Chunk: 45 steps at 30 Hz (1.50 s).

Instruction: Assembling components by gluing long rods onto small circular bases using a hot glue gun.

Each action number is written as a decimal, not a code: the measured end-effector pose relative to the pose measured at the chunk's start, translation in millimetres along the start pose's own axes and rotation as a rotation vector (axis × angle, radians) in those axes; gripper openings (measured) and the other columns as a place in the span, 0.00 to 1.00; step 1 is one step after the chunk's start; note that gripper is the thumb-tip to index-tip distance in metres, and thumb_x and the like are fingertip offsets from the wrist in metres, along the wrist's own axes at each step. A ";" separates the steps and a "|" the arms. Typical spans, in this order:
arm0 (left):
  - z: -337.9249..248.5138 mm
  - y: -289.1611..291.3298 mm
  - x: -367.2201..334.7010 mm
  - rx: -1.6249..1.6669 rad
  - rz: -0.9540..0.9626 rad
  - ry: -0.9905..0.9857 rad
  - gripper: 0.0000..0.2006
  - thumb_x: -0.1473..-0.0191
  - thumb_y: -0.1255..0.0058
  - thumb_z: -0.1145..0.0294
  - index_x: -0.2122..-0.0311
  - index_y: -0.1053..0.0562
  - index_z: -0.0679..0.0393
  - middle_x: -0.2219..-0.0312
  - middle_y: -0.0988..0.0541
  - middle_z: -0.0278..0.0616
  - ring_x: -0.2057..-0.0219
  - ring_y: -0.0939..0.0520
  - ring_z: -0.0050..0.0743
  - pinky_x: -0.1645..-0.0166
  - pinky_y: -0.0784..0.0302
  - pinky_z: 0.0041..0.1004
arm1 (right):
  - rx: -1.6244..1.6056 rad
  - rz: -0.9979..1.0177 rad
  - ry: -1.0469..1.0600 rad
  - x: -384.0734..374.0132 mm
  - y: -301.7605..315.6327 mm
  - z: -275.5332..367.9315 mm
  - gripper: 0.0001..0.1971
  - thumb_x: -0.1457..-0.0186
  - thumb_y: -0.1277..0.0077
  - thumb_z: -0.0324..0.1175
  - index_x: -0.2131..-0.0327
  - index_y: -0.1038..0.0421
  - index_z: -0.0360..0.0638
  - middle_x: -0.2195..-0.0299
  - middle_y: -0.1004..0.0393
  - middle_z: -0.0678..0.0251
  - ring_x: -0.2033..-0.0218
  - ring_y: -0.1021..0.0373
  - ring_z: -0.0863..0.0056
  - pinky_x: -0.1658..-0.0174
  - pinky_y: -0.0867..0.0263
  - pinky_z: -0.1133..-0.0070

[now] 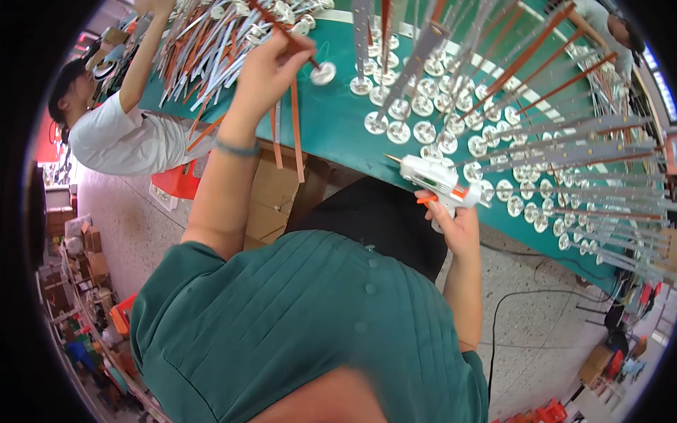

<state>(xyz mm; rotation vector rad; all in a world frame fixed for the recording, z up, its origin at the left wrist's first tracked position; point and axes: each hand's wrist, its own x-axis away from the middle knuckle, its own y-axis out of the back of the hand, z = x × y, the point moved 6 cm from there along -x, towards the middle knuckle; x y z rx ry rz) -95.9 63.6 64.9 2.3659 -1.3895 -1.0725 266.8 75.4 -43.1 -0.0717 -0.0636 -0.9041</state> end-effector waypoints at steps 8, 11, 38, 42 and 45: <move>78.4 -61.9 -76.8 -0.200 -0.017 0.022 0.07 0.49 0.45 0.74 0.63 0.24 0.58 0.72 0.19 0.42 0.71 0.18 0.31 0.65 0.24 0.27 | 0.015 -0.008 0.007 4.1 2.5 -8.5 0.18 0.45 0.51 0.31 0.51 0.33 0.33 0.61 0.23 0.57 0.73 0.31 0.82 0.70 0.36 0.84; 80.4 -73.3 -84.3 -0.116 0.013 0.056 0.08 0.50 0.46 0.75 0.62 0.24 0.58 0.72 0.19 0.41 0.71 0.19 0.29 0.64 0.24 0.27 | 0.003 -0.009 0.002 5.2 4.8 -11.1 0.18 0.45 0.51 0.30 0.51 0.34 0.32 0.60 0.23 0.56 0.72 0.31 0.81 0.69 0.35 0.84; 50.6 -13.7 -16.8 -1.015 0.355 -0.455 0.06 0.57 0.48 0.76 0.72 0.22 0.52 0.68 0.26 0.36 0.58 0.27 0.36 0.54 0.31 0.33 | 0.017 -0.039 0.043 3.9 2.9 -7.8 0.19 0.46 0.50 0.31 0.52 0.33 0.32 0.62 0.23 0.56 0.73 0.31 0.80 0.70 0.36 0.84; 65.0 -9.5 -26.9 -1.043 0.475 -0.460 0.06 0.54 0.50 0.72 0.71 0.23 0.51 0.65 0.25 0.36 0.56 0.27 0.37 0.53 0.31 0.36 | -0.001 -0.047 0.042 7.0 1.1 -8.6 0.18 0.46 0.51 0.30 0.52 0.33 0.32 0.62 0.23 0.57 0.73 0.31 0.80 0.70 0.35 0.84; 33.4 18.2 -32.4 -0.596 0.193 -0.321 0.06 0.52 0.49 0.76 0.66 0.28 0.59 0.71 0.25 0.43 0.63 0.25 0.48 0.57 0.29 0.38 | -0.011 -0.061 0.070 7.7 3.2 -12.2 0.18 0.46 0.51 0.30 0.52 0.33 0.33 0.62 0.23 0.57 0.72 0.31 0.81 0.70 0.36 0.84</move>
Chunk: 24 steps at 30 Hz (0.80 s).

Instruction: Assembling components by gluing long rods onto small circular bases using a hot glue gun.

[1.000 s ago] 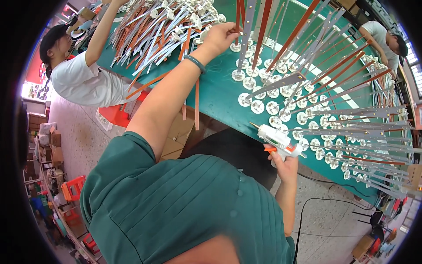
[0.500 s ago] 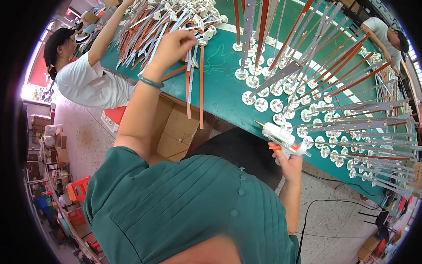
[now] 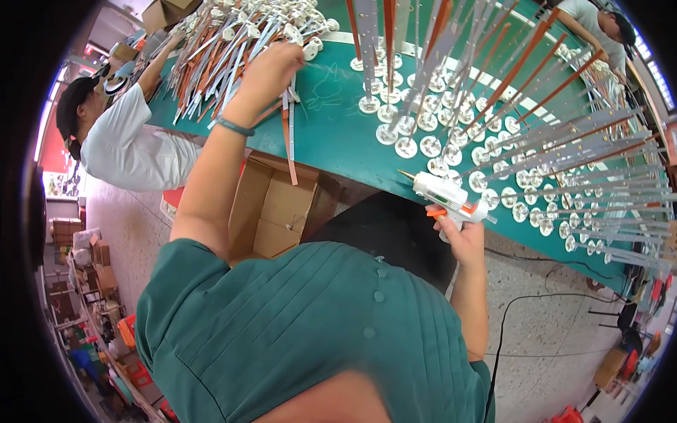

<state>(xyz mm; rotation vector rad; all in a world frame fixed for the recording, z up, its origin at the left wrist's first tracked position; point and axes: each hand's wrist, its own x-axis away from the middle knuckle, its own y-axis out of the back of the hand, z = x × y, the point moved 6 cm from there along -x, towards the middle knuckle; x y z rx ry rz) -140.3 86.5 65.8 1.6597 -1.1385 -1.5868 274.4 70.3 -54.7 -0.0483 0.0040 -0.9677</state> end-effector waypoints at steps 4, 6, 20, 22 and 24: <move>0.4 41.3 29.9 0.207 -0.119 0.167 0.08 0.49 0.49 0.77 0.62 0.27 0.61 0.65 0.22 0.45 0.66 0.20 0.36 0.60 0.27 0.29 | 0.041 0.034 -0.020 -2.6 -0.4 3.4 0.17 0.46 0.51 0.30 0.53 0.32 0.33 0.62 0.23 0.58 0.72 0.31 0.82 0.69 0.36 0.84; -3.8 42.7 44.1 0.336 -0.040 0.244 0.08 0.47 0.49 0.78 0.60 0.28 0.63 0.65 0.22 0.43 0.67 0.20 0.27 0.62 0.26 0.25 | 0.039 0.044 -0.029 -2.1 -1.1 4.1 0.16 0.46 0.51 0.31 0.55 0.31 0.34 0.62 0.23 0.59 0.72 0.31 0.83 0.70 0.37 0.85; -139.3 -47.0 64.1 1.145 0.237 0.267 0.05 0.45 0.53 0.80 0.62 0.31 0.63 0.65 0.26 0.37 0.62 0.24 0.23 0.57 0.26 0.25 | 0.064 0.067 -0.029 -0.2 0.8 3.6 0.17 0.46 0.50 0.32 0.54 0.32 0.33 0.62 0.23 0.56 0.72 0.30 0.80 0.68 0.33 0.83; -145.8 -51.7 58.7 1.017 0.263 0.196 0.05 0.46 0.54 0.78 0.64 0.30 0.63 0.67 0.26 0.37 0.63 0.24 0.23 0.58 0.27 0.25 | 0.073 0.063 -0.028 -1.0 -0.6 5.3 0.17 0.46 0.50 0.32 0.54 0.32 0.33 0.62 0.23 0.57 0.71 0.30 0.80 0.68 0.33 0.83; -146.1 -58.0 59.7 1.004 0.265 0.182 0.05 0.47 0.54 0.78 0.64 0.30 0.63 0.67 0.26 0.37 0.64 0.24 0.24 0.58 0.27 0.25 | 0.095 0.065 -0.031 -1.7 -2.0 5.9 0.17 0.46 0.50 0.31 0.53 0.32 0.34 0.61 0.23 0.57 0.71 0.30 0.81 0.68 0.34 0.83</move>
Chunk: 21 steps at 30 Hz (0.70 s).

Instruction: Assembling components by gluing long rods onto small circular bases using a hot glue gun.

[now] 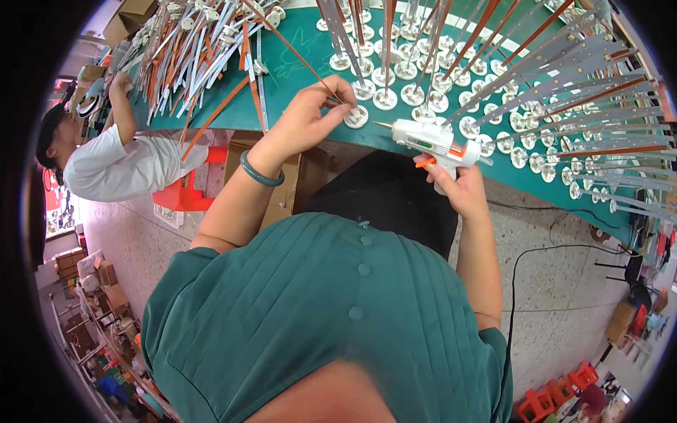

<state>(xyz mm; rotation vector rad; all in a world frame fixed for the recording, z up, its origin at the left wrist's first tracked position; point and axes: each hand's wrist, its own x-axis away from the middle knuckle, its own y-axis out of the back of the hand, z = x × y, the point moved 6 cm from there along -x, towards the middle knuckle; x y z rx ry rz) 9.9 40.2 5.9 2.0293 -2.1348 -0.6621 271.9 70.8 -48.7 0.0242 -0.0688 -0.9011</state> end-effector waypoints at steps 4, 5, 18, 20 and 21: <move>2.3 -1.0 -2.5 -0.044 0.025 -0.042 0.07 0.49 0.57 0.79 0.64 0.30 0.64 0.69 0.26 0.40 0.66 0.24 0.27 0.60 0.27 0.26 | 0.052 0.029 -0.008 -5.0 -3.3 2.4 0.16 0.45 0.50 0.28 0.52 0.32 0.35 0.60 0.23 0.59 0.66 0.29 0.81 0.67 0.34 0.84; 0.4 -0.2 -1.5 -0.060 0.014 -0.072 0.08 0.52 0.57 0.80 0.64 0.30 0.63 0.70 0.25 0.42 0.69 0.23 0.29 0.62 0.27 0.26 | 0.045 0.033 -0.029 -6.7 -5.5 3.4 0.16 0.45 0.50 0.28 0.52 0.32 0.35 0.60 0.23 0.59 0.66 0.29 0.81 0.67 0.34 0.84; -13.2 -5.4 8.3 -0.269 -0.143 -0.186 0.10 0.52 0.48 0.80 0.63 0.24 0.60 0.70 0.21 0.45 0.71 0.20 0.40 0.65 0.23 0.30 | 0.289 -0.004 0.012 -13.7 -19.2 11.2 0.13 0.45 0.49 0.30 0.57 0.28 0.35 0.66 0.23 0.68 0.71 0.34 0.87 0.69 0.37 0.86; -15.7 -6.3 10.8 -0.302 -0.139 -0.184 0.09 0.53 0.48 0.80 0.64 0.24 0.60 0.71 0.22 0.46 0.72 0.21 0.44 0.67 0.25 0.32 | 0.318 -0.006 -0.003 -12.0 -19.5 11.2 0.12 0.45 0.49 0.30 0.58 0.27 0.35 0.66 0.23 0.69 0.72 0.34 0.87 0.69 0.37 0.86; -14.4 -6.5 11.4 -0.300 -0.135 -0.180 0.09 0.53 0.48 0.80 0.64 0.24 0.60 0.71 0.22 0.46 0.72 0.21 0.44 0.67 0.25 0.32 | 0.349 -0.006 -0.013 -11.3 -19.9 11.1 0.12 0.45 0.48 0.30 0.59 0.27 0.35 0.67 0.23 0.69 0.73 0.34 0.87 0.70 0.37 0.86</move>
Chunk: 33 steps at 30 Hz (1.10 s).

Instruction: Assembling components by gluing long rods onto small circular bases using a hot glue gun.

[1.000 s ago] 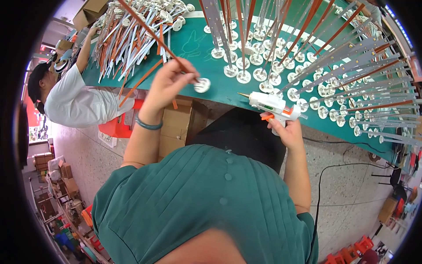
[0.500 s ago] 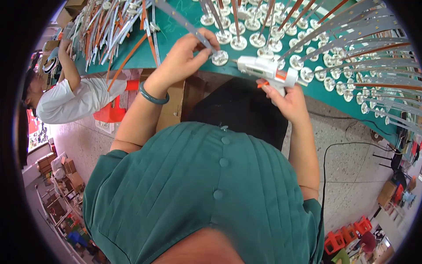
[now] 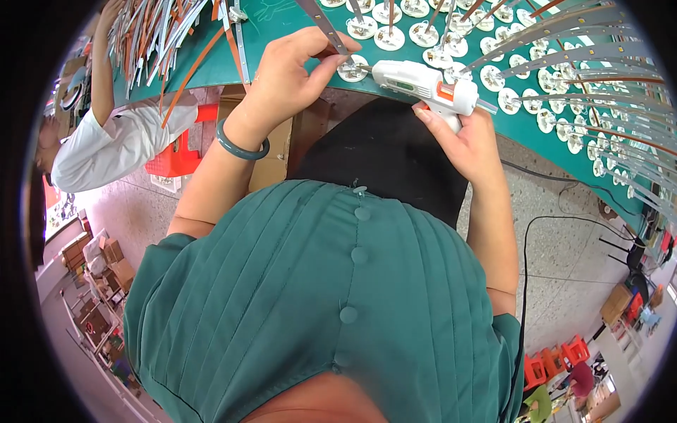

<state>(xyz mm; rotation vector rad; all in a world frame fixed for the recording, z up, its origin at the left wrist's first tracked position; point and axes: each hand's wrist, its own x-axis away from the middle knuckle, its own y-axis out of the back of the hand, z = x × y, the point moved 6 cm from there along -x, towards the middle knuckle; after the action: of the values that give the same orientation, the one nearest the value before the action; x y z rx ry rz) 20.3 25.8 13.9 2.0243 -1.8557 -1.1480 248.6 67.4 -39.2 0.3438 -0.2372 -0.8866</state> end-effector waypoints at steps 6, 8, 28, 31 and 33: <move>2.0 -1.2 -2.8 -0.072 -0.010 -0.056 0.08 0.53 0.48 0.80 0.65 0.25 0.59 0.72 0.23 0.46 0.70 0.22 0.49 0.66 0.26 0.36 | -0.019 -0.022 0.027 -3.2 0.6 1.5 0.12 0.46 0.47 0.32 0.61 0.27 0.35 0.68 0.23 0.70 0.74 0.35 0.87 0.70 0.38 0.86; 2.4 -1.8 -3.0 -0.128 0.013 -0.080 0.08 0.51 0.47 0.80 0.64 0.23 0.59 0.70 0.21 0.43 0.70 0.19 0.37 0.65 0.24 0.28 | 0.010 -0.014 0.029 -4.0 -1.1 5.2 0.12 0.46 0.47 0.31 0.60 0.27 0.35 0.68 0.23 0.70 0.73 0.35 0.87 0.70 0.39 0.86; 0.8 -1.3 -2.2 -0.100 -0.013 -0.062 0.07 0.53 0.49 0.78 0.66 0.25 0.59 0.72 0.23 0.47 0.69 0.22 0.50 0.64 0.26 0.37 | 0.203 -0.112 0.078 -2.7 -5.8 9.3 0.10 0.47 0.44 0.31 0.64 0.27 0.33 0.72 0.24 0.66 0.70 0.30 0.81 0.64 0.34 0.81; -0.5 0.8 -5.1 -0.067 0.016 -0.040 0.07 0.53 0.49 0.78 0.66 0.24 0.60 0.72 0.23 0.47 0.69 0.22 0.48 0.64 0.25 0.35 | 0.205 -0.108 0.119 -2.7 -3.5 10.8 0.11 0.47 0.45 0.32 0.63 0.27 0.33 0.72 0.24 0.66 0.71 0.30 0.82 0.65 0.35 0.82; -1.0 3.3 -7.6 -0.044 0.041 -0.039 0.07 0.53 0.50 0.79 0.66 0.24 0.60 0.72 0.23 0.47 0.70 0.21 0.47 0.64 0.25 0.34 | 0.069 -0.054 0.049 -1.9 -0.8 1.5 0.12 0.46 0.46 0.32 0.60 0.27 0.34 0.69 0.23 0.66 0.71 0.31 0.83 0.66 0.35 0.84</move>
<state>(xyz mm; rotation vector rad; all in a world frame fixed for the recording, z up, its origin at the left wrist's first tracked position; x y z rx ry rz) 18.8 31.6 19.7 1.9453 -1.8641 -1.2149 246.4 68.1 -38.2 0.4369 -0.2146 -0.9238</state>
